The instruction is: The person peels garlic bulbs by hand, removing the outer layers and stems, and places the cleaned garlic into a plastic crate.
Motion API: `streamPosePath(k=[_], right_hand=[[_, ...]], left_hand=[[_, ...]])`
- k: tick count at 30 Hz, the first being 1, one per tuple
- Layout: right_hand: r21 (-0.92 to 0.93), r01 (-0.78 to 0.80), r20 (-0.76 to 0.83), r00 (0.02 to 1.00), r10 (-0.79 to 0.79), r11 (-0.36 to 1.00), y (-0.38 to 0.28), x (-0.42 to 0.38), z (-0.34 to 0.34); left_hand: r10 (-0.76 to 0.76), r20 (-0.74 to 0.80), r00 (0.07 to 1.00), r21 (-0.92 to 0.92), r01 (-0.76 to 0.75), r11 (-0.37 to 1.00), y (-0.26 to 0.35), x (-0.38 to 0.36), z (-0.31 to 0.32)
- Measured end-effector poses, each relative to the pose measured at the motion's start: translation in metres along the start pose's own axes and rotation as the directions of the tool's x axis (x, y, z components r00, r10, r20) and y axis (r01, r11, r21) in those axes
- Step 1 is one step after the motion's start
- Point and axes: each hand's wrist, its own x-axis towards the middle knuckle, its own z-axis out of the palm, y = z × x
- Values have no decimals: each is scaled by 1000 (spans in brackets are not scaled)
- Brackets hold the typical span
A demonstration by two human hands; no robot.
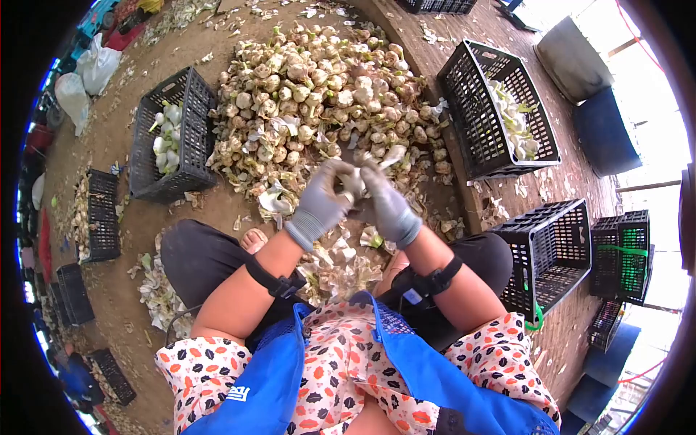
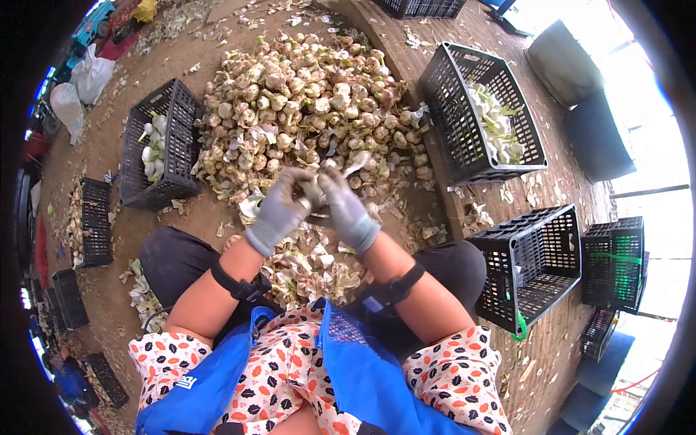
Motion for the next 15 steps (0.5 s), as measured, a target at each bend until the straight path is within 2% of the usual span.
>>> streamPosePath(k=[1, 2, 3, 4, 5, 6, 7, 8, 9, 10, 11, 13, 14, 15], right_hand=[[490, -217, -21, 965, 260, 845, -14, -10, 18], [533, -214, -43, 959, 279, 819, -5, -7, 17], [524, -219, -42, 958, 282, 823, -2, -6, 10], [503, -270, -117, 920, 375, 821, -2, -7, -1], [486, -321, -194, 867, 458, 813, -6, -6, -11], [533, -279, -327, 803, 498, 799, -20, -1, -22], [496, -244, -377, 804, 460, 833, -40, 2, -42], [623, -145, -354, 824, 442, 769, -56, 9, -70], [693, -113, -334, 825, 456, 712, -70, 18, -103], [630, 60, -488, 806, 336, 774, -94, 26, -122], [697, 95, -417, 860, 294, 711, -110, 39, -164], [461, 299, -655, 750, 93, 835, -142, 49, -178], [512, 235, -663, 719, 207, 826, -139, 56, -193], [564, 171, -662, 679, 318, 808, -126, 65, -209]], left_hand=[[12, 93, 996, -44, -8, 999, -4, -7, 6], [-51, 145, 988, -63, 61, 996, -3, -11, 8], [-110, 197, 974, -77, 127, 989, -2, -14, 9], [-105, 192, 976, -88, 124, 988, 0, -18, 9], [2, 123, 992, 226, -30, 974, 5, -22, 7], [123, 88, 989, 524, -151, 839, 10, -25, 5], [124, 80, 989, 516, -148, 844, 13, -27, 2], [14, 165, 986, 449, -88, 889, 15, -28, -1], [-87, 259, 962, 385, -20, 923, 15, -31, -1], [-65, 263, 962, 455, -64, 888, 12, -33, 2], [-66, 261, 963, 447, -60, 892, 12, -34, 4], [-119, 408, 905, 492, -107, 864, 14, -38, 7], [-32, 420, 907, 520, -211, 828, 1, -42, 10], [-36, 411, 911, 518, -201, 831, 1, -45, 11]])
